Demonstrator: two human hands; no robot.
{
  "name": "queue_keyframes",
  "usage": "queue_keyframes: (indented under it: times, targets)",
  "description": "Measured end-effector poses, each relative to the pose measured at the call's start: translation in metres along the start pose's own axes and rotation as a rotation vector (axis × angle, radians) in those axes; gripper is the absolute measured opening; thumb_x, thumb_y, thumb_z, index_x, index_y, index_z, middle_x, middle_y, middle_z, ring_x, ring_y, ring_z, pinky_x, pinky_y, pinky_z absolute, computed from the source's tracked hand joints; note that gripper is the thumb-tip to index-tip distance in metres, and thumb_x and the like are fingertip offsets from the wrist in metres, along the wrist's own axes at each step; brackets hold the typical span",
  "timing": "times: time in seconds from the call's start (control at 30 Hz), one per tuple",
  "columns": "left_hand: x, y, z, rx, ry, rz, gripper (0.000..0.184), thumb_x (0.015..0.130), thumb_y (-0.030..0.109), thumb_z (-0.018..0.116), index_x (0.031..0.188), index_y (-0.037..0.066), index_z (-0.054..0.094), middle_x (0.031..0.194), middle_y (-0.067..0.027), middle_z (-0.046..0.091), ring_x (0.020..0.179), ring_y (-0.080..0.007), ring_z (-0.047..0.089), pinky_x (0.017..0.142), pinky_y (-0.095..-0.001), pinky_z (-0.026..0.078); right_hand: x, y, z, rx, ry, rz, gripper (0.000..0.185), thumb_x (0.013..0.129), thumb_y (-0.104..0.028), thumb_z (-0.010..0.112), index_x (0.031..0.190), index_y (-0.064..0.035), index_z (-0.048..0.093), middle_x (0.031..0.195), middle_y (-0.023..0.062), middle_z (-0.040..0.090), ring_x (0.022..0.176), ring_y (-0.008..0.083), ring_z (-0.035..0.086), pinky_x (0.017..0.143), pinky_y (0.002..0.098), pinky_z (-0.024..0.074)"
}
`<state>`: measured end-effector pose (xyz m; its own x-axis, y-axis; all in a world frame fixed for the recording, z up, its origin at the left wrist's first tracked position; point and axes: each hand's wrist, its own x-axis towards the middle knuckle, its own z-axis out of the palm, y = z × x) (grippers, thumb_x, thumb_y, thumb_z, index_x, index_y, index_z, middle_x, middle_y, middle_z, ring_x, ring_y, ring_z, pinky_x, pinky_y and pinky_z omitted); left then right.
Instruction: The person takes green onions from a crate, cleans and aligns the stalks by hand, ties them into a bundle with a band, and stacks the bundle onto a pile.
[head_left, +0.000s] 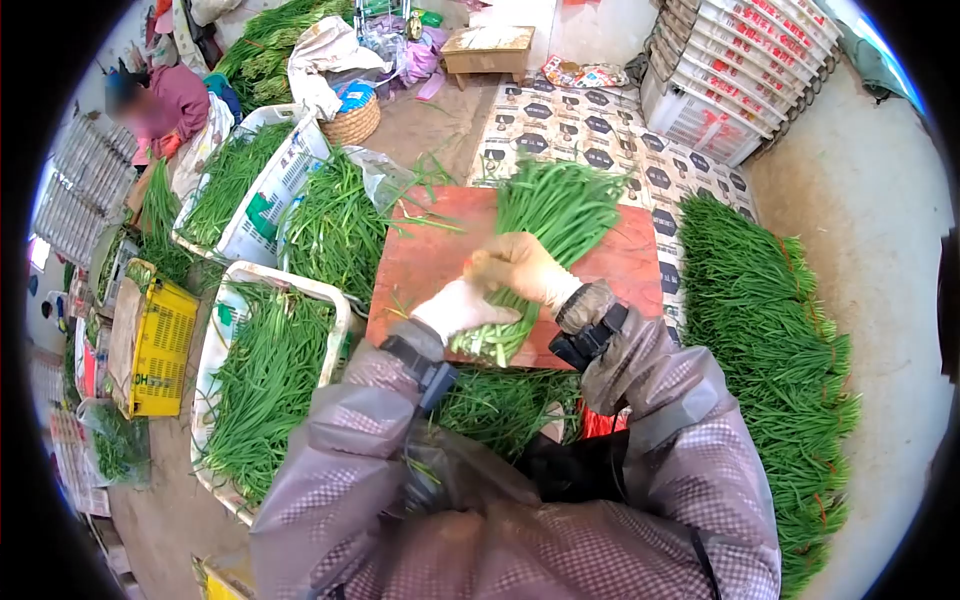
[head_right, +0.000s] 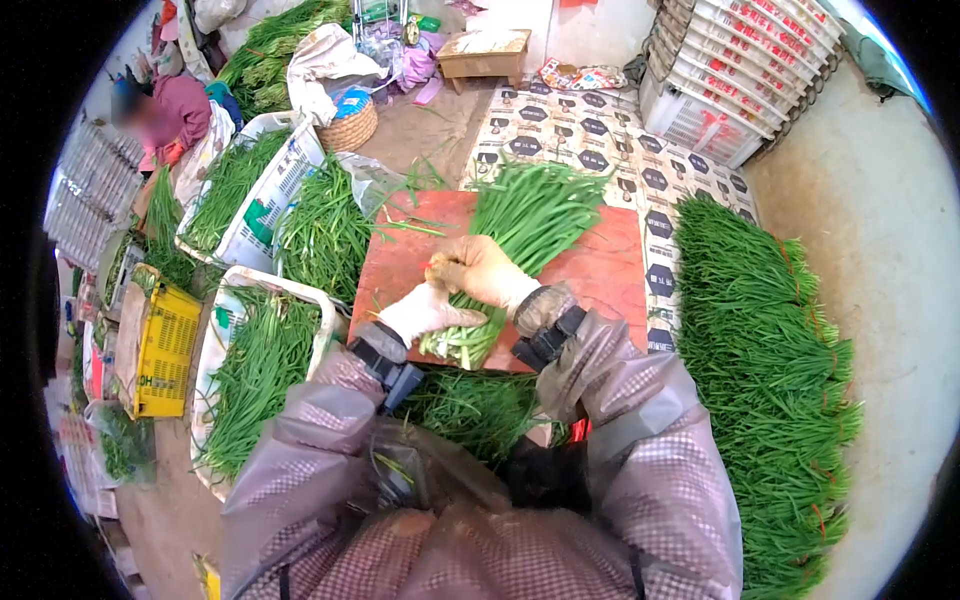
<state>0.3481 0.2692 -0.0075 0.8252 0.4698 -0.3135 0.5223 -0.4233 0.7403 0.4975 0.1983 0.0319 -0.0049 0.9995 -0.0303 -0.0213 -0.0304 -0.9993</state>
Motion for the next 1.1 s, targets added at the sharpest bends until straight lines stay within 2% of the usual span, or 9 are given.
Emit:
queue_keyframes:
  times: [0.07,0.17,0.23,0.3,0.37,0.6,0.7,0.87,1.1]
  targets:
    - [-0.022,0.029,-0.026,0.139,-0.084,-0.033,0.100,0.068,0.059,0.078,0.136,-0.006,0.042,0.129,-0.0251,0.057,0.122,-0.0348,0.054,0.101,-0.0411,0.044,0.004,0.005,-0.002,-0.003,0.037,0.002,0.013,0.090,-0.012,0.065,0.087,-0.0005,0.070,0.077,-0.0006,0.066,0.064,0.0059,0.055,0.061,0.0221,0.0457]
    - [-0.021,0.009,-0.023,0.658,0.143,0.036,0.106,0.066,0.058,0.077,0.139,-0.009,0.037,0.140,-0.0278,0.046,0.133,-0.0405,0.041,0.110,-0.0477,0.033,0.009,0.021,-0.005,-0.091,0.081,0.124,0.013,0.091,-0.012,0.065,0.090,-0.0005,0.070,0.079,-0.0005,0.067,0.065,0.0065,0.056,0.062,0.0226,0.0464]
    - [-0.035,0.025,-0.015,0.650,0.304,0.036,0.114,0.066,0.047,0.077,0.145,-0.012,0.020,0.150,-0.0297,0.029,0.142,-0.0436,0.023,0.118,-0.0477,0.017,0.014,0.034,0.002,-0.018,0.130,0.055,0.012,0.091,-0.008,0.062,0.089,0.0010,0.070,0.074,0.0007,0.067,0.064,0.0087,0.058,0.061,0.0257,0.0476]
    - [-0.042,0.032,0.006,0.443,0.446,0.061,0.117,0.066,0.044,0.077,0.147,-0.011,0.014,0.153,-0.0292,0.022,0.144,-0.0438,0.017,0.119,-0.0472,0.014,0.018,0.033,0.007,0.070,0.183,0.036,0.013,0.092,-0.008,0.062,0.090,0.0018,0.069,0.075,0.0008,0.067,0.062,0.0091,0.058,0.061,0.0258,0.0476]
    - [-0.040,0.027,0.038,0.340,0.580,0.053,0.137,0.052,0.046,0.087,0.148,-0.011,0.007,0.155,-0.0296,0.015,0.145,-0.0456,0.010,0.119,-0.0506,0.011,0.024,0.040,0.006,0.103,0.188,0.036,0.014,0.091,-0.011,0.063,0.096,0.0002,0.070,0.074,0.0010,0.067,0.062,0.0072,0.056,0.059,0.0221,0.0446]
    - [-0.017,-0.007,0.056,0.792,0.575,-0.067,0.132,0.047,0.050,0.089,0.144,-0.011,0.024,0.149,-0.0256,0.031,0.142,-0.0405,0.024,0.119,-0.0530,0.011,0.030,0.049,0.013,0.249,0.195,0.032,0.013,0.093,-0.010,0.059,0.096,-0.0014,0.069,0.076,-0.0023,0.062,0.065,0.0046,0.051,0.059,0.0193,0.0401]
    - [-0.006,-0.012,0.036,0.723,0.435,-0.123,0.132,0.047,0.051,0.089,0.144,-0.010,0.024,0.144,-0.0237,0.038,0.139,-0.0376,0.032,0.119,-0.0530,0.011,0.043,0.052,0.014,0.195,0.210,-0.034,0.013,0.094,-0.010,0.058,0.096,-0.0015,0.068,0.080,-0.0032,0.062,0.069,0.0043,0.050,0.063,0.0194,0.0402]
    - [0.001,-0.024,0.014,0.599,0.428,-0.005,0.103,0.052,0.049,0.087,0.130,-0.002,0.043,0.111,-0.0173,0.052,0.108,-0.0354,0.051,0.094,-0.0437,0.043,0.066,0.047,0.016,0.140,0.265,0.001,0.013,0.093,-0.008,0.056,0.097,-0.0020,0.068,0.089,-0.0011,0.066,0.080,0.0075,0.056,0.074,0.0227,0.0444]
    - [-0.020,-0.024,-0.012,0.563,0.298,0.078,0.097,0.056,0.046,0.086,0.130,-0.002,0.046,0.114,-0.0168,0.052,0.109,-0.0365,0.051,0.094,-0.0434,0.043,0.041,0.014,0.036,0.335,0.232,0.001,0.014,0.091,-0.007,0.056,0.095,-0.0058,0.069,0.093,-0.0005,0.068,0.078,0.0052,0.055,0.071,0.0218,0.0436]
